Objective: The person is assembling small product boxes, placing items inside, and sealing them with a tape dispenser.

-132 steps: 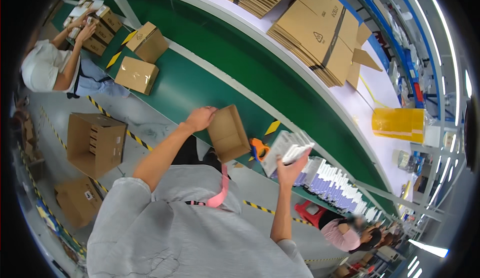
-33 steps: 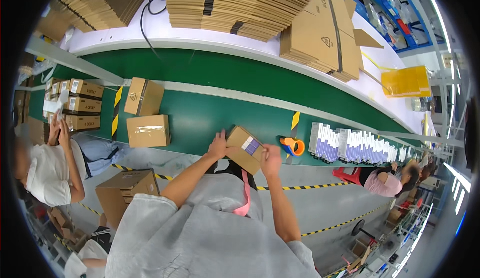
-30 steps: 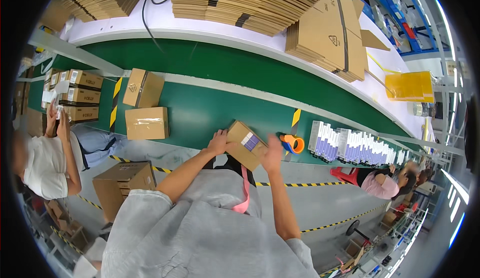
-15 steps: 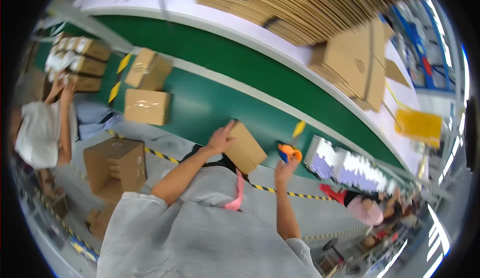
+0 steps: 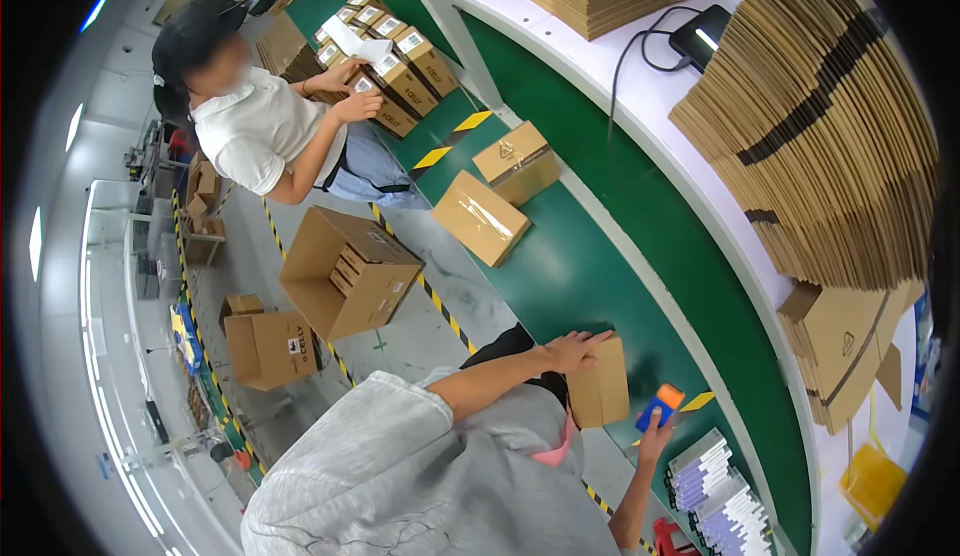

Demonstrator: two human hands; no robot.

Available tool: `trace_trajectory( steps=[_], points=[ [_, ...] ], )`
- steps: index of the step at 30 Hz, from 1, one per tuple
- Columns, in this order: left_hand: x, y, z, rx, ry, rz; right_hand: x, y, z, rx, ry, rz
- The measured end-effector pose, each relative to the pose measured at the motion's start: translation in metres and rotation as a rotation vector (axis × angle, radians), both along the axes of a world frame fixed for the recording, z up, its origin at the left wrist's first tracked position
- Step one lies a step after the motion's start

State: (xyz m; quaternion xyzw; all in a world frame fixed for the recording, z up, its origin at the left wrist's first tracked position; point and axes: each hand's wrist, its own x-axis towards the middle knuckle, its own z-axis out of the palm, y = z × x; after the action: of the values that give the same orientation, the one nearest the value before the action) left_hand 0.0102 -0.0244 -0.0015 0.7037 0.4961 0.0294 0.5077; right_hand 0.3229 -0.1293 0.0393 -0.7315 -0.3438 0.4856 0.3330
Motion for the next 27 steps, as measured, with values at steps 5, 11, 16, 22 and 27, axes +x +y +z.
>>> trace_trajectory(
  steps=[5, 11, 16, 22, 27],
  points=[
    [0.001, 0.001, -0.008, -0.015, -0.115, 0.005, -0.068, 0.024, 0.062, 0.187, 0.015, 0.278],
    [0.002, 0.006, 0.031, 0.387, -0.058, 0.174, -0.090, 0.039, 0.045, -0.203, 0.253, 0.426],
    [0.009, 0.000, 0.062, -0.160, -0.265, 0.363, -0.083, 0.031, 0.042, -0.228, 0.284, 0.427],
    [0.013, -0.003, 0.082, -0.782, -0.517, 0.492, -0.076, 0.022, 0.043, -0.200, 0.358, 0.433],
    [0.012, -0.003, 0.073, -0.656, -0.444, 0.440, -0.077, 0.022, 0.046, -0.169, 0.364, 0.424]
  ],
)
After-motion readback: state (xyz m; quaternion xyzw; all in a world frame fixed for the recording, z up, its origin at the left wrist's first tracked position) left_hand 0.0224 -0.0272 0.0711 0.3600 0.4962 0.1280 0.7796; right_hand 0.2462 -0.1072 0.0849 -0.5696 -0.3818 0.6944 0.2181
